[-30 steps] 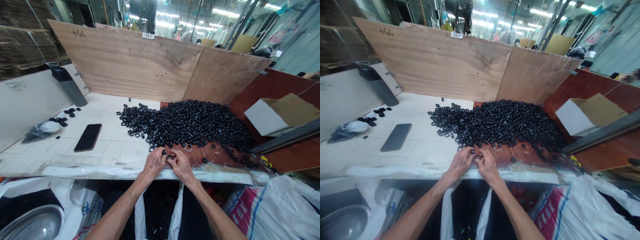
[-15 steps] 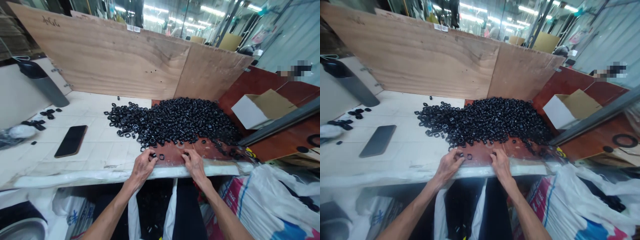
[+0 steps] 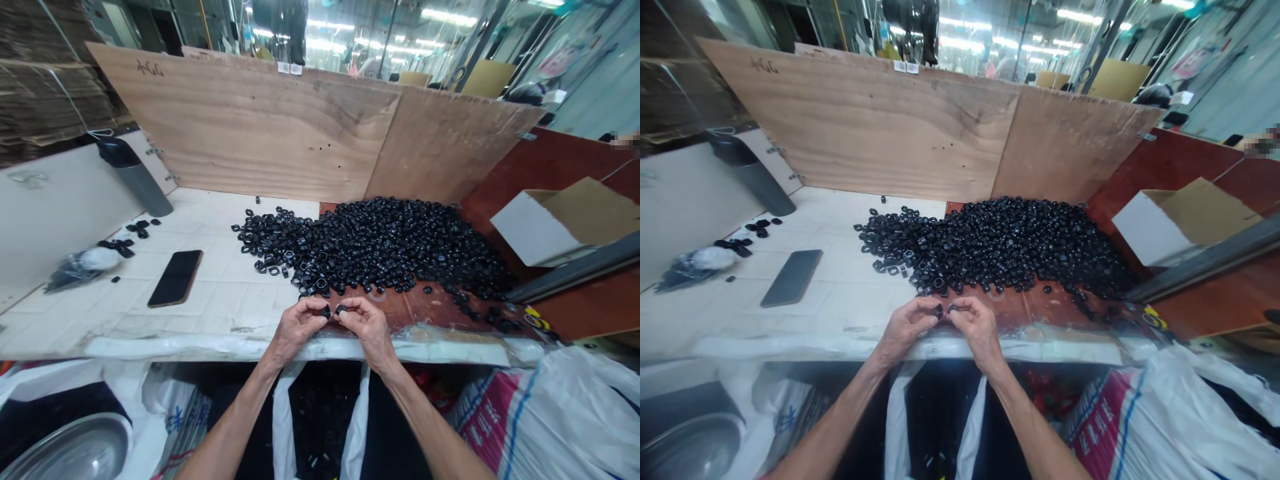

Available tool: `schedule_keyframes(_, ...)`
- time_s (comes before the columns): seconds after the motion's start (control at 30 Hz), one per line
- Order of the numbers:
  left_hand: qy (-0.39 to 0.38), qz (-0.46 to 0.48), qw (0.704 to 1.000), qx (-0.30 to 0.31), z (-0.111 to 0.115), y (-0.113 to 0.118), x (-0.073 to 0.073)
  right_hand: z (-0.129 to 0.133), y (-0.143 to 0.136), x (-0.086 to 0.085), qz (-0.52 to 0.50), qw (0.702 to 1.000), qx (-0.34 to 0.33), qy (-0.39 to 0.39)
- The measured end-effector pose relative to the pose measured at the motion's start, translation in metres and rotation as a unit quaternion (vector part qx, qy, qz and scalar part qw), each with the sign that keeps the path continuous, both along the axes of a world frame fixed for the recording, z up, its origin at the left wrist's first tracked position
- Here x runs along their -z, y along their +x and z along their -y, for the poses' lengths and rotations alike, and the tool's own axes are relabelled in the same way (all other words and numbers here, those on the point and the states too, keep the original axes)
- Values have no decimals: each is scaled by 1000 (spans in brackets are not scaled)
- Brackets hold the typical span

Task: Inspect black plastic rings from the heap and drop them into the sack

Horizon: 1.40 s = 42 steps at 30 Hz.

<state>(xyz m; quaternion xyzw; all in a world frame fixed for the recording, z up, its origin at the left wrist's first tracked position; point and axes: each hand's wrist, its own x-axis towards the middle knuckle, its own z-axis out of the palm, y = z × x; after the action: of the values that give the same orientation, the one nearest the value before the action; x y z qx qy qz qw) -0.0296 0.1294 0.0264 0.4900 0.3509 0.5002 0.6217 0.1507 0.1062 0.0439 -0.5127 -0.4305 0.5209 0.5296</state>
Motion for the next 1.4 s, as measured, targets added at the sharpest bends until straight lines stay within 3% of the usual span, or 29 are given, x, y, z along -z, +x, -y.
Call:
schedule_keyframes(0.27,-10,-15,1000,16,3,-1,-5,-1,-8,-2,82,995,-15,53)
schedule_keyframes(0.5,5,-30,1000,8,5,2,1,1,-10,6,216,971,-29,99)
schedule_keyframes(0.83,102,-86,990,-48,4,2,6,4,-16,2,219,971,-23,94)
schedule_keyframes(0.97,98,-85,990,-57,4,2,5,3,-17,3,196,975,-23,106)
schedule_keyframes(1.17,36,-77,996,-26,4,-1,-2,3,-10,-1,249,946,-32,206)
schedule_keyframes(1.4,47,-79,995,-36,4,-1,-5,-1,-15,-1,231,954,-11,191)
